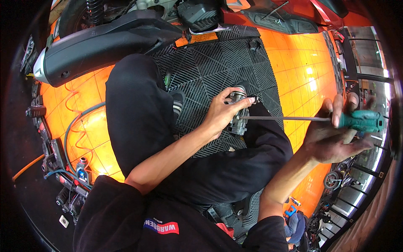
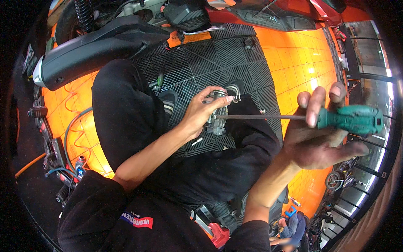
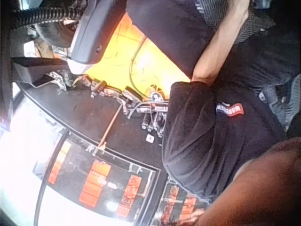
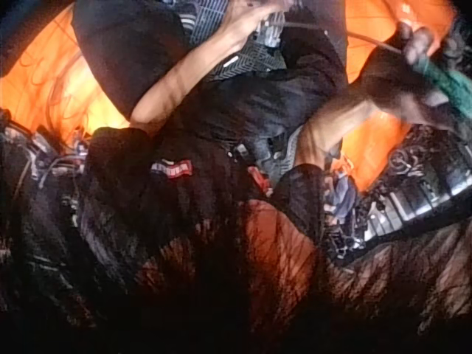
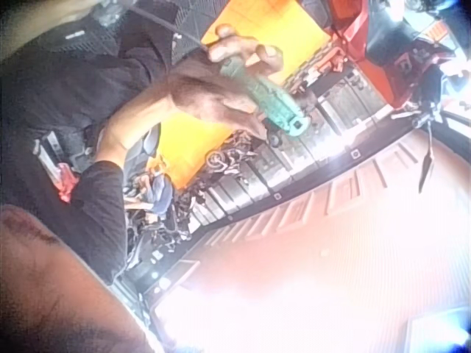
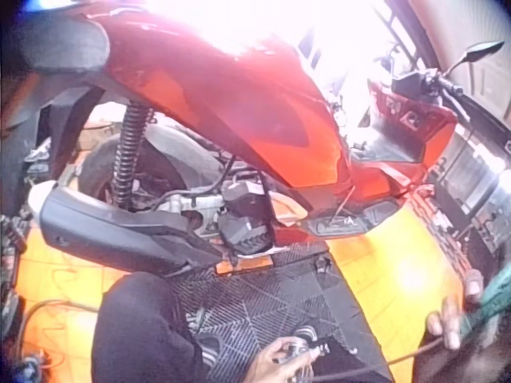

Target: The person sits on the floor and works on a motorcycle carburetor, using a screwdriver to tighten screws and manipulate internal components. They handle the carburetor with both hands, occasionally picking up a screwdriver to adjust parts before placing the tool down.

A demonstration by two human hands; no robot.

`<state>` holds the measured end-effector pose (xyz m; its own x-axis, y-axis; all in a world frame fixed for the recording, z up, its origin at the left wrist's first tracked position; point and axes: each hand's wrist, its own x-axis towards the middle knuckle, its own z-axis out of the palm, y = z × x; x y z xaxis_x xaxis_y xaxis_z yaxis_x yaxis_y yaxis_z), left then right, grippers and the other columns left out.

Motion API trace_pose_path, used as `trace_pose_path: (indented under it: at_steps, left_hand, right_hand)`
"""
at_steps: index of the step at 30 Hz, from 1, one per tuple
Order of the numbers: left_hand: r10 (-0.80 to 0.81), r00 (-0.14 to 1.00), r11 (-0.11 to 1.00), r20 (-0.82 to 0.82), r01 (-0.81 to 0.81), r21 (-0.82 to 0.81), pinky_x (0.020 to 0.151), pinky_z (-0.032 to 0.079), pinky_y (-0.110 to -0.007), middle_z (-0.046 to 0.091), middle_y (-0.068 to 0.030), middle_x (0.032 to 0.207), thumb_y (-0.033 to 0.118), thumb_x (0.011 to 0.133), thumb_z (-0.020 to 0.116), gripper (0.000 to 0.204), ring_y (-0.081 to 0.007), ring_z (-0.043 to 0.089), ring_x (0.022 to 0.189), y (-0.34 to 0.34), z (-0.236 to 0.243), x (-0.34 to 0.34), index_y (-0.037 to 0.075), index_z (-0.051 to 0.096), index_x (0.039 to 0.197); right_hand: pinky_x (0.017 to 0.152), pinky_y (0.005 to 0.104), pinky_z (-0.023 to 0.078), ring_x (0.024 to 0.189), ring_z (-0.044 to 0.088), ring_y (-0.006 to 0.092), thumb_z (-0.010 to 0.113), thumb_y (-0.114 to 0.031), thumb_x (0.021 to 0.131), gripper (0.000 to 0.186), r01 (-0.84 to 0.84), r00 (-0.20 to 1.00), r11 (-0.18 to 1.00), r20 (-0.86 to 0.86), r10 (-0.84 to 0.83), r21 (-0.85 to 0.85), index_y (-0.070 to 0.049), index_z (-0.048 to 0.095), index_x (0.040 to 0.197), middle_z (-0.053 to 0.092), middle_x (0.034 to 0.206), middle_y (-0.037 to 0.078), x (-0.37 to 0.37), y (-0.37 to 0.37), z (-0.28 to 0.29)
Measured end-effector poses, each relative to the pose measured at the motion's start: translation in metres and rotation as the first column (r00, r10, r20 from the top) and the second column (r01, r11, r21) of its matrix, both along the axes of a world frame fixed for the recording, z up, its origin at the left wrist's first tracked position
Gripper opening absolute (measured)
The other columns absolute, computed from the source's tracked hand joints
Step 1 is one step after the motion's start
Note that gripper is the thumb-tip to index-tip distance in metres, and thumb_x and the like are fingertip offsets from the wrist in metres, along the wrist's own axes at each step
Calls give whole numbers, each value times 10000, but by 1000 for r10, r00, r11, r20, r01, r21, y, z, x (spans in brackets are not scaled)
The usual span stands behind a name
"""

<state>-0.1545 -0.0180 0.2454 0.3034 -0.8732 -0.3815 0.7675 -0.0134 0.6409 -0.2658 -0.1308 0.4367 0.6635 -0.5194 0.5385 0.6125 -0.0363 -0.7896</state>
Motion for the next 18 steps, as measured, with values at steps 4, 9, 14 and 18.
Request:
trace_pose_path:
  at_steps: [4, 9, 14, 18]
  left_hand:
    - [-25, 1000, 1000, -13, 25, 2, 721, 546, -280, 716, -69, 979, 262, 909, 787, 357, -107, 674, 904, 0, 1, 1, 79, 655, 1185]
    - [-98, 995, 992, 15, 97, 76, 702, 515, -266, 725, -54, 956, 267, 903, 788, 323, -94, 663, 851, -1, -9, 1, 88, 684, 1150]
    - [-172, 983, 983, -70, 175, 54, 675, 499, -261, 713, -30, 931, 280, 896, 792, 307, -88, 653, 812, 2, -5, -1, 92, 698, 1120]
    - [-105, 986, 986, -128, 120, 120, 644, 502, -276, 704, -21, 917, 289, 893, 797, 308, -94, 646, 782, 5, -8, -4, 87, 695, 1102]
  right_hand:
    - [1003, 404, 447, 821, 532, 149, 603, -432, 997, 521, 4, 999, 998, 36, -2, -57, -77, 513, 1367, 504, 1094, 73, 2, 1, 8]
    - [703, 285, 550, 616, 563, 91, 726, -107, 889, 346, -258, 964, 966, 66, 256, 29, -136, 567, 1194, 562, 904, 12, 4, -9, 44]
    - [388, 161, 469, 391, 479, 37, 670, -94, 910, 172, -281, 956, 959, 75, 283, -32, -106, 593, 1063, 541, 630, -35, 20, -8, 43]
    - [364, 172, 341, 443, 375, 28, 575, -222, 1020, 124, 39, 999, 995, 19, -37, -94, -108, 587, 1064, 445, 670, -36, 30, 18, 32]
